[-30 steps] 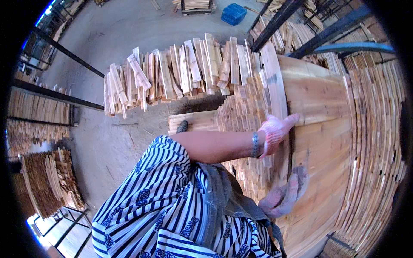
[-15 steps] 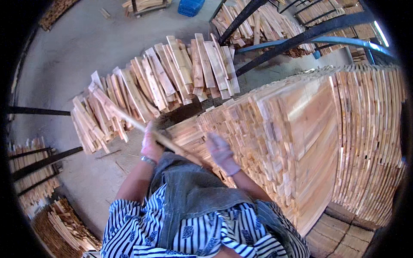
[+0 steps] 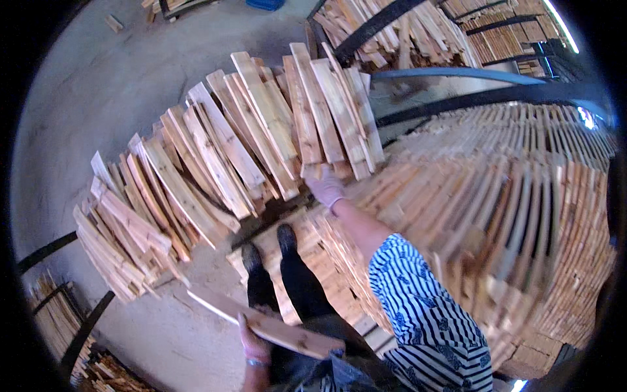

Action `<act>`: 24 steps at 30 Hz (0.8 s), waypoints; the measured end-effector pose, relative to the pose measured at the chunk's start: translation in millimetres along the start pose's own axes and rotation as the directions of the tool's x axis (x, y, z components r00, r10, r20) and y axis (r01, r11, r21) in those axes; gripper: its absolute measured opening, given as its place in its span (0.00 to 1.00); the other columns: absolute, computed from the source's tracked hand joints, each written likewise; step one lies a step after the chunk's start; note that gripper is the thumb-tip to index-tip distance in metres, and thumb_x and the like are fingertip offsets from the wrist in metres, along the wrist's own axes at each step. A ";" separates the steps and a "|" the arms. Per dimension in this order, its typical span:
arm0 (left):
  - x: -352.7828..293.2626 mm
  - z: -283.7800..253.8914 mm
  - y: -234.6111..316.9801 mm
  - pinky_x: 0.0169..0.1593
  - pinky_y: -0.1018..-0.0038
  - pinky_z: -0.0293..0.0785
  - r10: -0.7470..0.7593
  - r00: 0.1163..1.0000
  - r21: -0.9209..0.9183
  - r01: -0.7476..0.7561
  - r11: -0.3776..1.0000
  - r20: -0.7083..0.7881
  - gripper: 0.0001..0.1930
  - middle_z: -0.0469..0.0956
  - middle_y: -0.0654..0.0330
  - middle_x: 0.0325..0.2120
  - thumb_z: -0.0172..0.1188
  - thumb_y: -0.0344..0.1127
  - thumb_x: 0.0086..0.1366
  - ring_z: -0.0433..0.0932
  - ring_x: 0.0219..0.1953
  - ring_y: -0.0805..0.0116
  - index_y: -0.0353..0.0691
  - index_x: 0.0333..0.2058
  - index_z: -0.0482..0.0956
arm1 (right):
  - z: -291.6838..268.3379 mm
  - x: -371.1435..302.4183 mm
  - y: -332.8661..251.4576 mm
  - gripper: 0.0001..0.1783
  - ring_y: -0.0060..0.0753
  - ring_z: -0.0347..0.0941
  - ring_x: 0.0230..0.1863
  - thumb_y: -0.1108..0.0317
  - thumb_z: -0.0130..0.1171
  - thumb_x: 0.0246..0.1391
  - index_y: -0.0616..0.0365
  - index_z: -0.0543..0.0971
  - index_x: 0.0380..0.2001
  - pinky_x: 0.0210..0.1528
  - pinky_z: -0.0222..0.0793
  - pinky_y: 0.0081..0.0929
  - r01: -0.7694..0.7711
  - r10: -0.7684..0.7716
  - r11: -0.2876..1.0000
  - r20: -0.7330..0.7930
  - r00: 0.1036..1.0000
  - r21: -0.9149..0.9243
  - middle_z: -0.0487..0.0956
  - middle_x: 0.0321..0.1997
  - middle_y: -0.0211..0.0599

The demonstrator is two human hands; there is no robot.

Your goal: The person repeatedly picks up wooden planks from a large pile and stacks them onto a growing stack. They handle the planks by hand, arranging them in layers and occasionally adjusting the alignment of the stack.

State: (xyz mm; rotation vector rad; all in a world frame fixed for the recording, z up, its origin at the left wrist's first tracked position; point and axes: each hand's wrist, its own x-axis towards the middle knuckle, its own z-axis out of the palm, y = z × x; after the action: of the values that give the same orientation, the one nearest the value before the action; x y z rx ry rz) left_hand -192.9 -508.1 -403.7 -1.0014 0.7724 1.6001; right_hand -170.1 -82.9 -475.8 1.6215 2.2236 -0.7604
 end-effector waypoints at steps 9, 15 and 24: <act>73.3 10.2 -24.3 0.50 0.53 0.68 -0.026 0.999 -0.196 0.021 0.980 -0.024 0.40 0.71 0.53 0.40 0.62 0.64 0.52 0.72 0.40 0.55 0.36 0.51 0.65 | 43.7 194.2 71.8 0.53 0.63 0.55 0.67 0.37 0.53 0.51 0.55 0.45 0.69 0.67 0.55 0.45 -0.267 0.236 0.945 -0.175 0.956 -0.188 0.53 0.68 0.63; 88.8 16.9 -26.2 0.47 0.53 0.70 -0.070 0.998 -0.088 0.069 0.994 -0.003 0.41 0.72 0.52 0.40 0.61 0.65 0.53 0.73 0.40 0.54 0.34 0.51 0.66 | 45.9 197.3 65.4 0.55 0.66 0.57 0.64 0.38 0.58 0.47 0.53 0.44 0.69 0.63 0.57 0.52 -0.306 0.271 0.941 -0.220 0.937 -0.146 0.59 0.64 0.63; 99.5 23.6 -37.3 0.50 0.50 0.70 -0.073 0.997 -0.075 0.072 0.995 -0.014 0.42 0.72 0.51 0.41 0.60 0.66 0.53 0.73 0.41 0.55 0.33 0.52 0.67 | 63.3 176.5 -15.5 0.57 0.61 0.56 0.65 0.51 0.68 0.44 0.49 0.43 0.68 0.62 0.61 0.50 -0.357 0.336 0.913 -0.136 0.932 -0.197 0.57 0.65 0.56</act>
State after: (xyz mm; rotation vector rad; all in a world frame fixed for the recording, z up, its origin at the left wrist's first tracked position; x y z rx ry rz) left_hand -172.1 -435.7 -482.3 -1.0856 0.6845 1.5688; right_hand -247.3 17.3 -615.1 1.8997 1.9164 -0.3328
